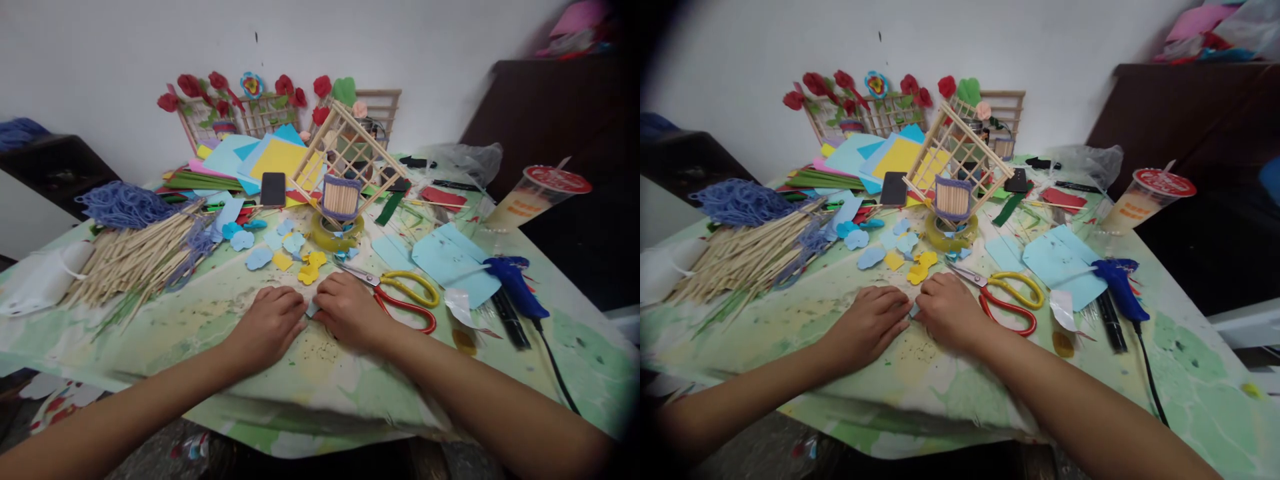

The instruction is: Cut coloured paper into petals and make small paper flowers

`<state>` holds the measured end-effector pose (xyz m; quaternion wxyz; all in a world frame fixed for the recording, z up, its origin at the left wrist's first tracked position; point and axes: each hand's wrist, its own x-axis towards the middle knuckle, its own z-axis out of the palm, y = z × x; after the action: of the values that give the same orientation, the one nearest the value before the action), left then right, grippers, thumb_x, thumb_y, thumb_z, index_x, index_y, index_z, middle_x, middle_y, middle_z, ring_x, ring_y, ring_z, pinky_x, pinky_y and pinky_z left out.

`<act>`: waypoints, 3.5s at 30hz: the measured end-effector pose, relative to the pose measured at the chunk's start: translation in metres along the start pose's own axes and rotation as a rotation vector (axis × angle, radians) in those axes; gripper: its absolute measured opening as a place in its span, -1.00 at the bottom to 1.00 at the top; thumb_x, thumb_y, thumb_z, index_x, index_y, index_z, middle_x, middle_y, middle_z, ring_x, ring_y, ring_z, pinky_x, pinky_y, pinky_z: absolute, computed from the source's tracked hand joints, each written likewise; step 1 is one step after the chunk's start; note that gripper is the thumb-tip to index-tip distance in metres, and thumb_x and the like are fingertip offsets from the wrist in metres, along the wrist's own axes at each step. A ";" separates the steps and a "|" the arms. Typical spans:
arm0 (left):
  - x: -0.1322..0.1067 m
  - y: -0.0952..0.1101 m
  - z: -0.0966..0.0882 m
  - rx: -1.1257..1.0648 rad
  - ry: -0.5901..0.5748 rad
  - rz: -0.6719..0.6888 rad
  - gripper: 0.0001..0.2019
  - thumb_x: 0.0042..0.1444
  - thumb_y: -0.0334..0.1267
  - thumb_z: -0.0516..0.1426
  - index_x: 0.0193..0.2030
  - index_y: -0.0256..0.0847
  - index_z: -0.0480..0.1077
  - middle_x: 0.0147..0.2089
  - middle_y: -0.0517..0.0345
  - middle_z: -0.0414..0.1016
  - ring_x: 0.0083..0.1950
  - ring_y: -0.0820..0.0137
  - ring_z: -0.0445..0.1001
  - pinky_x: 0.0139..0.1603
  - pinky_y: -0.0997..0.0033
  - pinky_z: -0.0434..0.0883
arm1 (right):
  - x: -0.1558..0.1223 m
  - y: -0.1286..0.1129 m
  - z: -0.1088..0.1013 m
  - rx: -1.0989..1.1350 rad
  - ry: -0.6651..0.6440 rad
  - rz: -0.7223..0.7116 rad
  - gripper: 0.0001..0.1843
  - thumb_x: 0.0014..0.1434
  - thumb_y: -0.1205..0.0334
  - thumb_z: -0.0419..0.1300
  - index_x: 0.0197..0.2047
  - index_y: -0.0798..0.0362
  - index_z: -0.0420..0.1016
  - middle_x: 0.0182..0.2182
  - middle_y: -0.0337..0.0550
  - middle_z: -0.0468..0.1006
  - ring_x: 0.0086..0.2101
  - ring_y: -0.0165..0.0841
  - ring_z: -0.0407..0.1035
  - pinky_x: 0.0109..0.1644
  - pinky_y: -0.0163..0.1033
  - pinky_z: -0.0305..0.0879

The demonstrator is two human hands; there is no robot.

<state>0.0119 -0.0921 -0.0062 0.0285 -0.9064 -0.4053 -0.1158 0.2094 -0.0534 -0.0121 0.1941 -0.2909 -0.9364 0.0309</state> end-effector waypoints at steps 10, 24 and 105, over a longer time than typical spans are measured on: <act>-0.008 -0.003 0.003 -0.058 -0.002 -0.016 -0.71 0.22 -0.23 -0.01 0.02 -0.24 0.37 -0.03 -0.05 0.43 0.05 0.15 0.29 0.00 0.08 0.21 | 0.004 -0.008 0.005 -0.005 -0.054 0.115 -0.80 0.22 0.30 0.07 -0.40 0.11 0.45 -0.44 -0.11 0.47 -0.32 -0.32 0.25 -0.21 -0.22 0.07; -0.011 -0.006 0.005 -0.064 0.045 0.006 -0.72 0.22 -0.26 -0.01 -0.02 -0.29 0.41 -0.07 -0.05 0.46 0.02 0.14 0.31 -0.01 0.08 0.20 | 0.011 -0.012 -0.001 0.012 -0.140 0.226 -0.74 0.22 0.29 -0.01 -0.42 0.10 0.43 -0.46 -0.11 0.46 -0.36 -0.32 0.26 -0.23 -0.24 0.08; 0.049 -0.001 0.004 -0.536 0.166 -0.175 -0.77 0.20 -0.14 0.01 -0.24 -0.23 0.38 -0.36 0.11 0.43 -0.30 0.35 0.36 -0.26 0.34 0.32 | -0.002 0.004 -0.010 1.014 0.272 0.750 -0.60 0.08 0.10 0.10 -0.70 0.02 0.13 -0.76 -0.37 0.17 -0.66 -0.51 0.02 -0.56 -0.34 -0.04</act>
<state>0.0433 -0.0552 0.0015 -0.1890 -0.8305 -0.4332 -0.2948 0.2171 -0.0516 -0.0043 0.4006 -0.4719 -0.6072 0.4981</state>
